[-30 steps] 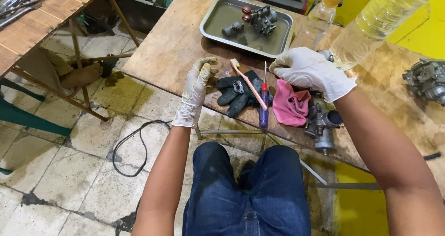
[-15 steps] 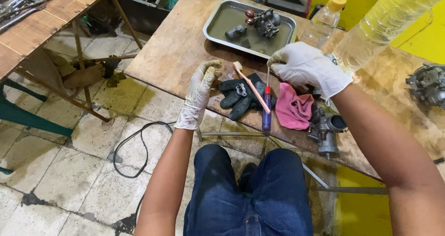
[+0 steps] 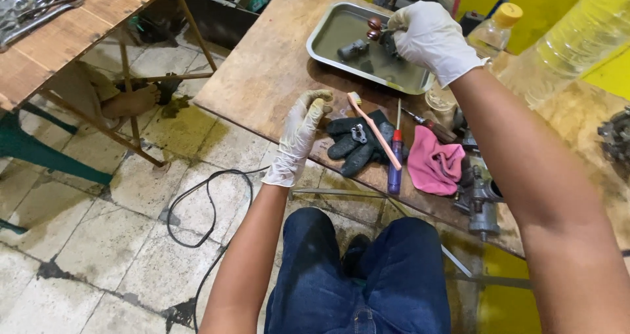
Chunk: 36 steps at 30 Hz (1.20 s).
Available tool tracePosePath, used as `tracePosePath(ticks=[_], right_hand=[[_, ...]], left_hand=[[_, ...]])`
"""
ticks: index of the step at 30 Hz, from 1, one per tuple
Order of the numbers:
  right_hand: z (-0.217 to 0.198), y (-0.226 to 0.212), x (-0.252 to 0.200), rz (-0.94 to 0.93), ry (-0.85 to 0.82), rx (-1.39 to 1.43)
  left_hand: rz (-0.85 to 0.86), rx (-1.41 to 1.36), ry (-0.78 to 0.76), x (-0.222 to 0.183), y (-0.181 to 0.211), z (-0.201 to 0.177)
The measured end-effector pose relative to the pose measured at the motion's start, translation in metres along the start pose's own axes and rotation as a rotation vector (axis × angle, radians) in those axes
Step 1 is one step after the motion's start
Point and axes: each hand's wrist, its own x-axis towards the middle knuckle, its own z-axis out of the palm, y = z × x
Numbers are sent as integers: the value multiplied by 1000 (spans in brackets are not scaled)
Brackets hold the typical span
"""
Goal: The person cleans small carburetor components using a toothbrush and solvent. They repeatedly dip parts into a tray of liquid, scrub them, and place them back into the tray or on the table.
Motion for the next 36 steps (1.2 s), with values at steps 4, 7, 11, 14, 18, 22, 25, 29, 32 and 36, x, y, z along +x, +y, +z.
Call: tracePosePath(ticks=[4,7,11,14,18,22,25,29,32,36], right_hand=[[24,12,22,43,-43,-63],[47,27,39,-3,-74,-84],[59,28,40,-33,-33,-128],[72,36,48,-91,19,-248],[91,54,57,-154,94,-357],[89,56,56,-165,101,-346],[88,59,63,-135,58,-229],[89,60,69,-73,-122,-101],[64,35,49,-65,-65,-50],[49,12,30,-85,44,-137]], left_hand=[[-18,14,19,-4,7,1],[-68,15,28,-6,15,1],[-89,-26,36,-2,12,-2],[-123,-49,40,-2,16,-3],[-99,-58,37,-1,17,-2],[-139,-12,50,-3,21,-1],[-128,-24,51,-2,20,-1],[-125,-47,60,-1,8,-1],[-114,-67,61,1,7,-1],[-109,-40,54,-1,9,-1]])
